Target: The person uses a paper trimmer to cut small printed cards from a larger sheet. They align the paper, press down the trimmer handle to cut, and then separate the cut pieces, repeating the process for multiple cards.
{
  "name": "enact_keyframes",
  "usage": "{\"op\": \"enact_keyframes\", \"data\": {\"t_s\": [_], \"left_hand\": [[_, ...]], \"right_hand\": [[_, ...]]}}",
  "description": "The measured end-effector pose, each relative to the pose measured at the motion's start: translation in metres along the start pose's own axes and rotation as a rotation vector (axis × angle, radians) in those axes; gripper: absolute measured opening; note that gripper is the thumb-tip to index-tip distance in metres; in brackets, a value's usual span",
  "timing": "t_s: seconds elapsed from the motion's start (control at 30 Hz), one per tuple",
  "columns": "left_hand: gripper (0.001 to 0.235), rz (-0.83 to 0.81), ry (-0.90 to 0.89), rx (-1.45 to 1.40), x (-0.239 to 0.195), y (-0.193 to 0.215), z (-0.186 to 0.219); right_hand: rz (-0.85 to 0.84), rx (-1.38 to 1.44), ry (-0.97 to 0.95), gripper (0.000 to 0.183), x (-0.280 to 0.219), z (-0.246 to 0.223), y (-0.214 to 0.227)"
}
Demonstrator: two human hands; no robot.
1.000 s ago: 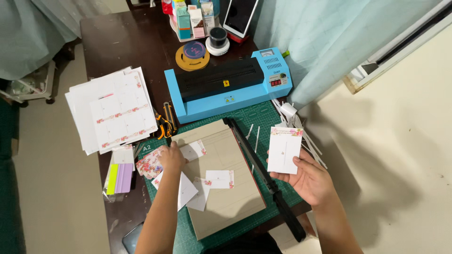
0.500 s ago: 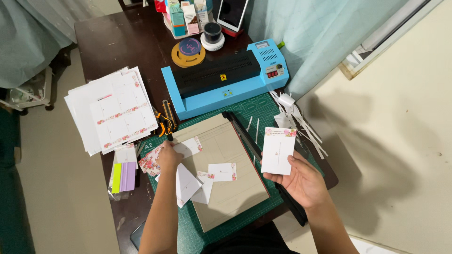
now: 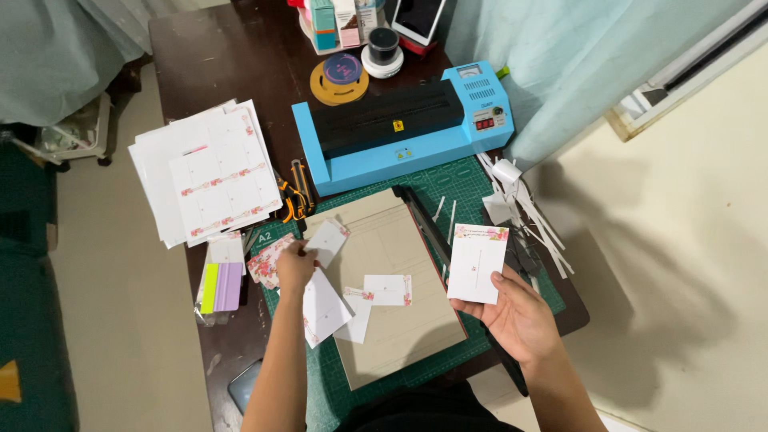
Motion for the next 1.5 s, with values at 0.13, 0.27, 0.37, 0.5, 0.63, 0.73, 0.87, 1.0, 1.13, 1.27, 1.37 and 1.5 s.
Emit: {"op": "enact_keyframes", "data": {"t_s": [0.13, 0.27, 0.37, 0.5, 0.63, 0.73, 0.87, 1.0, 1.13, 1.27, 1.37, 1.5], "left_hand": [[0.015, -0.107, 0.012, -0.415, -0.072, -0.003, 0.022], [0.019, -0.341, -0.061, -0.917, -0.133, -0.039, 0.026], [0.022, -0.384, -0.184, -0.882, -0.179, -0.058, 0.034], [0.027, -0.519, -0.262, -0.869, -0.221, -0.068, 0.050], [0.028, -0.518, -0.221, -0.834, -0.226, -0.072, 0.045], [0.029, -0.510, -0.239, -0.775, -0.227, -0.073, 0.042], [0.030, -0.522, -0.272, -0.830, -0.226, -0.072, 0.038], [0.034, -0.517, -0.298, -0.875, -0.227, -0.063, 0.039], [0.029, -0.429, -0.226, -0.919, -0.224, -0.067, 0.035], [0.035, -0.444, -0.225, -0.850, -0.221, -0.073, 0.032], [0.040, -0.406, -0.291, -0.605, -0.219, -0.075, 0.031], [0.052, -0.348, -0.401, 0.056, -0.209, -0.074, 0.023]], "right_hand": [[0.038, -0.033, -0.015, 0.039, 0.000, 0.007, -0.007], [0.086, -0.078, 0.002, 0.043, 0.000, 0.018, -0.012], [0.029, -0.077, 0.016, 0.046, 0.003, 0.033, -0.006], [0.039, -0.130, 0.039, 0.047, 0.001, 0.045, -0.009], [0.060, -0.152, 0.033, 0.047, -0.005, 0.053, -0.012], [0.084, -0.181, 0.007, 0.048, -0.007, 0.061, -0.006], [0.122, -0.084, 0.120, 0.046, -0.013, 0.054, -0.008], [0.186, -0.026, 0.242, 0.048, -0.011, 0.045, -0.002], [0.162, -0.094, 0.179, 0.033, -0.012, 0.045, -0.014], [0.155, -0.209, 0.060, 0.037, -0.003, 0.063, -0.019], [0.115, -0.298, 0.034, 0.033, 0.002, 0.083, -0.026], [0.060, -0.568, 0.034, 0.028, 0.015, 0.115, -0.014]]}}
Point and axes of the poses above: each hand's wrist, its own x-axis towards the middle knuckle, its own y-axis out of the back of the hand, z = x × y, the point moved 4 cm from there along x, towards the middle knuckle
